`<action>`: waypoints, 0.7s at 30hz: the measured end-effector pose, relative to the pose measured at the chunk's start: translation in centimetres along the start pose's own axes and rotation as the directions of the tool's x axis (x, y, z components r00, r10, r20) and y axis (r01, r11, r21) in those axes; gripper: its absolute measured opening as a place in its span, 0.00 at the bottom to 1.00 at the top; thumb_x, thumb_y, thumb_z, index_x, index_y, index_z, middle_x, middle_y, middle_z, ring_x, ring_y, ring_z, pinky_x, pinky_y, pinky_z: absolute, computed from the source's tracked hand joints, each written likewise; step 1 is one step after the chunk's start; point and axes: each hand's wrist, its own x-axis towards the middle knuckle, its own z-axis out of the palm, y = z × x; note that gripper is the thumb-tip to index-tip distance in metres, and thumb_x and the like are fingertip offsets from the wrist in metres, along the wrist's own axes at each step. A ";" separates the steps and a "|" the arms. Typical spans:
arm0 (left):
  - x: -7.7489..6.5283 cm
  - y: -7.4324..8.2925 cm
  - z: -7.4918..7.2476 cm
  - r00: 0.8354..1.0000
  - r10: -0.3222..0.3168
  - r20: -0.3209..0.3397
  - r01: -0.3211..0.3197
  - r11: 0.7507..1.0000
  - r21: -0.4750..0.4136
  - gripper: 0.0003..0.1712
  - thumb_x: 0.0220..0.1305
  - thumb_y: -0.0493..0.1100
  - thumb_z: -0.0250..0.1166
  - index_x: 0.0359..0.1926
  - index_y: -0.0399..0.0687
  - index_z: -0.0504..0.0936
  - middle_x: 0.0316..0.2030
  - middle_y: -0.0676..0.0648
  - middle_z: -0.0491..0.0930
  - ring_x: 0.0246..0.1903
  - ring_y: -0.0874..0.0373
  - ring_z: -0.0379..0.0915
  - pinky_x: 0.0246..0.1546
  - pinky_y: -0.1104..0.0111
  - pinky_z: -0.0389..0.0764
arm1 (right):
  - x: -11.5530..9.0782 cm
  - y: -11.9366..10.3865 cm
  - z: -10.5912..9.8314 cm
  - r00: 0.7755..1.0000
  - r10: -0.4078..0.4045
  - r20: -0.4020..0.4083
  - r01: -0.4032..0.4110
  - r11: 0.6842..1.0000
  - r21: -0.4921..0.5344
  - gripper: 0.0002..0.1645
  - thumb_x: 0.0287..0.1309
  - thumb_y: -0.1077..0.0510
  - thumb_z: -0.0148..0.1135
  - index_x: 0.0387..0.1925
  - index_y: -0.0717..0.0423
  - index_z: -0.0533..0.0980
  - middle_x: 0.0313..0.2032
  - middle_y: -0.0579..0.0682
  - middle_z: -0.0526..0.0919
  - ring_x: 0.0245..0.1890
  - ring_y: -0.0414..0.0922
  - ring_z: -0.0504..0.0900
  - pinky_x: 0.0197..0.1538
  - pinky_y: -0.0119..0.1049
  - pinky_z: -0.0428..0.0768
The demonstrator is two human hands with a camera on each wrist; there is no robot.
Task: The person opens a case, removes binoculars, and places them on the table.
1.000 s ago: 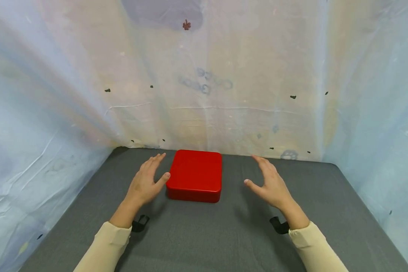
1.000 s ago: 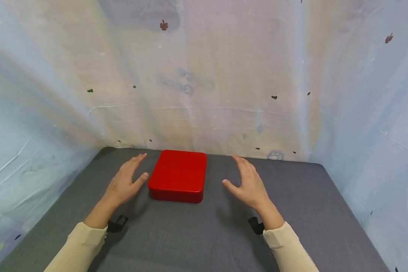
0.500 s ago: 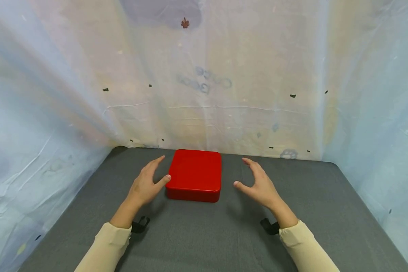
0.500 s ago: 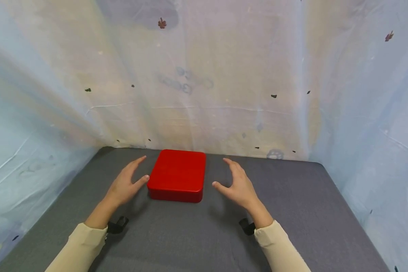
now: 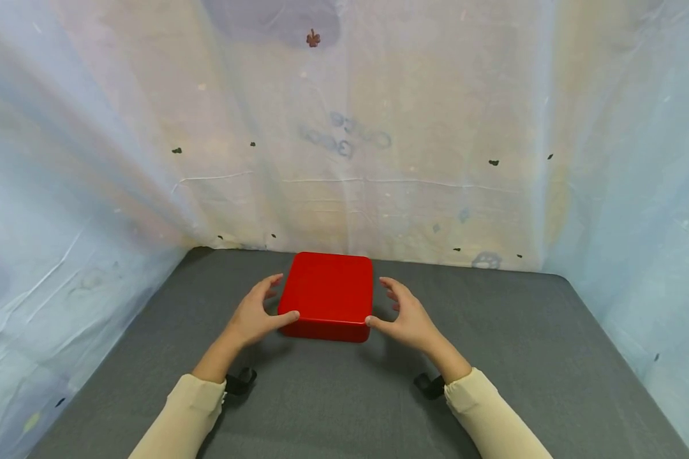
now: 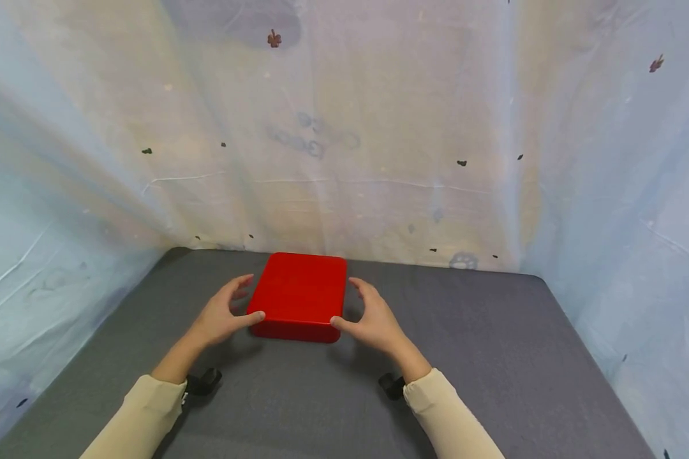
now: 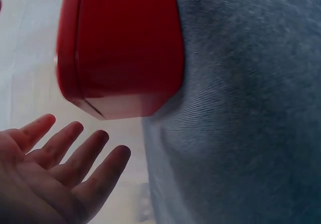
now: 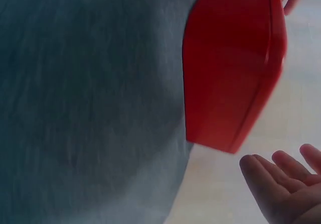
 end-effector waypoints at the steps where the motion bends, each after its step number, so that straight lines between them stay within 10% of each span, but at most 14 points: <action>1: 0.1 -0.1 0.1 1.000 -0.004 0.007 0.004 1.000 -0.003 0.52 0.37 0.71 0.62 0.64 0.61 0.54 0.61 0.52 0.59 0.55 0.50 0.62 0.47 0.50 0.70 | 0.1 0.0 0.3 1.000 0.014 0.015 -0.014 1.000 0.018 0.49 0.39 0.35 0.63 0.62 0.44 0.54 0.60 0.44 0.61 0.58 0.51 0.66 0.53 0.48 0.70; 21: 1.2 -1.7 1.7 0.995 -0.010 0.097 0.017 0.998 -0.064 0.60 0.29 0.69 0.69 0.65 0.60 0.51 0.61 0.52 0.58 0.53 0.53 0.64 0.44 0.58 0.74 | 1.6 1.0 2.9 0.986 0.116 0.116 -0.129 0.986 0.105 0.58 0.33 0.43 0.71 0.64 0.49 0.50 0.62 0.47 0.57 0.55 0.47 0.70 0.48 0.38 0.75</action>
